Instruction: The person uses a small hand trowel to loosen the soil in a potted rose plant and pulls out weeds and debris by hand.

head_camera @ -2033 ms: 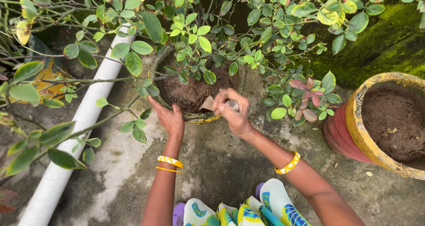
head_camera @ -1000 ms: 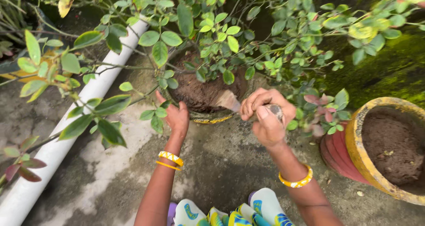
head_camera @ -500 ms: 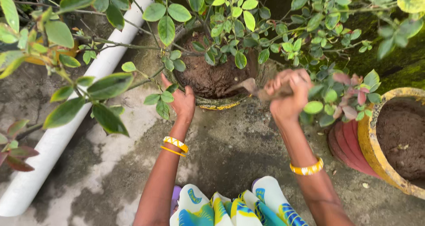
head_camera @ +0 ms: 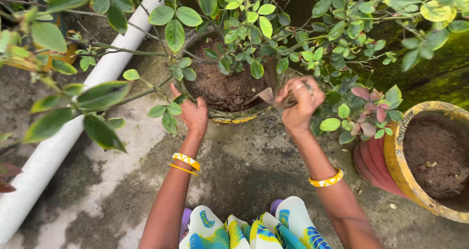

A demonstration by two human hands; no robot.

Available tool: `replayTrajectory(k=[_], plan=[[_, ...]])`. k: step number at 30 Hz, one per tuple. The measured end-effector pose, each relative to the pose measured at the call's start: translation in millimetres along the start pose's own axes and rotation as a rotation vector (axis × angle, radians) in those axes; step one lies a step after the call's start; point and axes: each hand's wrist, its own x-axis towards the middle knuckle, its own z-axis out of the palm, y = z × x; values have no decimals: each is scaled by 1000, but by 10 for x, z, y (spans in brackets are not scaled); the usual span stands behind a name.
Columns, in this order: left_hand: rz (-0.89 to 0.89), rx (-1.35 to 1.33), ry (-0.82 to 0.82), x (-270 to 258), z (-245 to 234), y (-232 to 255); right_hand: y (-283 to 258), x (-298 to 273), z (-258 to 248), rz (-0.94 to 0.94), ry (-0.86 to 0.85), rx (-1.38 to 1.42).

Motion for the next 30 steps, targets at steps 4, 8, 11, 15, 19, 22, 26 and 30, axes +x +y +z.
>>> replayTrajectory(k=[4,8,11,15,19,22,26,30], plan=[[190,16,116,-8,50,-64,-405,-8,25,-16,102,261],[370,90,195,57,99,-205,-749,-159,122,-141,-90,127],[155,51,69,57,85,-191,-465,-169,169,-36,-146,-176],[211,14,91,42,92,-190,178,-83,200,75,-120,-211],[292,-18,137,75,125,-277,229,-16,20,-33,-39,-214],[307,-37,149,95,160,-326,-42,4,17,-42,60,-72],[300,-62,127,89,140,-316,-712,-241,170,-132,-172,141],[319,-102,119,100,156,-309,-503,-326,376,-215,-382,-1]])
